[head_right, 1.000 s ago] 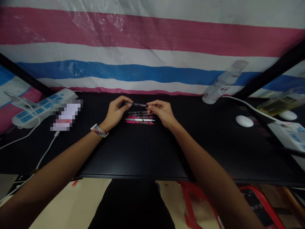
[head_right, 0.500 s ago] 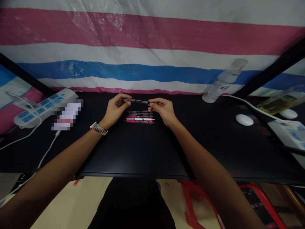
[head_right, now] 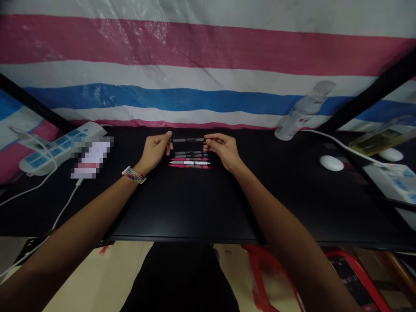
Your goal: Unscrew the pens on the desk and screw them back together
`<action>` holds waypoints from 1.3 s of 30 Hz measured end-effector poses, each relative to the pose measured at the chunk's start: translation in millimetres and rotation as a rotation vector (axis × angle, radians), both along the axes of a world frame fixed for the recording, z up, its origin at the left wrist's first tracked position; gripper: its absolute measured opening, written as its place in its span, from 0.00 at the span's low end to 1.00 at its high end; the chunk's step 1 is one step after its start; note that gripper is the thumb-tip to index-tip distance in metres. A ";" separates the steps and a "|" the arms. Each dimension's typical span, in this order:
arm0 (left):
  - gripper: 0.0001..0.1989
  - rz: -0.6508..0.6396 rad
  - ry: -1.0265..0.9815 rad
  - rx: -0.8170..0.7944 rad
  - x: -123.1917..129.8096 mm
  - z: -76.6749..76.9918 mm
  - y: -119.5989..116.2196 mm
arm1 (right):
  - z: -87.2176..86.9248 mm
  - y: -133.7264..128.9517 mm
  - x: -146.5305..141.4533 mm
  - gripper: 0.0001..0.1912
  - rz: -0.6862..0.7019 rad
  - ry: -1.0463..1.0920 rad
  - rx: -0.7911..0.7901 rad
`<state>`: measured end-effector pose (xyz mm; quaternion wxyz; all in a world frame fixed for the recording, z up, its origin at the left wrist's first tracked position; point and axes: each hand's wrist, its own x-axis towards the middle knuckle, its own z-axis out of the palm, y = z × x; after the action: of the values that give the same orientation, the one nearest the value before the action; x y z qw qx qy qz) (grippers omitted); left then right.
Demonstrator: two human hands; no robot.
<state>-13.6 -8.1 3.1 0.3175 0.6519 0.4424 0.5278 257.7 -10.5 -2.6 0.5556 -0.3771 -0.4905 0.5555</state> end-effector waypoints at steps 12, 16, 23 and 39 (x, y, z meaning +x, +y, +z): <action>0.10 0.017 -0.049 0.064 0.3 -3.7 4.7 | -2.2 2.3 0.2 0.18 -0.012 0.011 -0.022; 0.08 0.020 -0.048 0.046 -2.1 -5.9 6.9 | -3.4 3.3 0.7 0.17 -0.022 0.012 -0.028; 0.12 0.014 -0.045 0.032 -6.4 -9.7 11.2 | -2.5 4.1 0.5 0.16 -0.031 0.052 -0.039; 0.10 0.105 -0.174 -0.009 -10.2 -10.6 16.6 | -2.1 9.7 8.4 0.07 -0.120 0.064 -0.071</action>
<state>-23.8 8.5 -7.5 0.3296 0.5779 0.4492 0.5964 266.1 -0.8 -4.7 0.5895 -0.4075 -0.4290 0.5499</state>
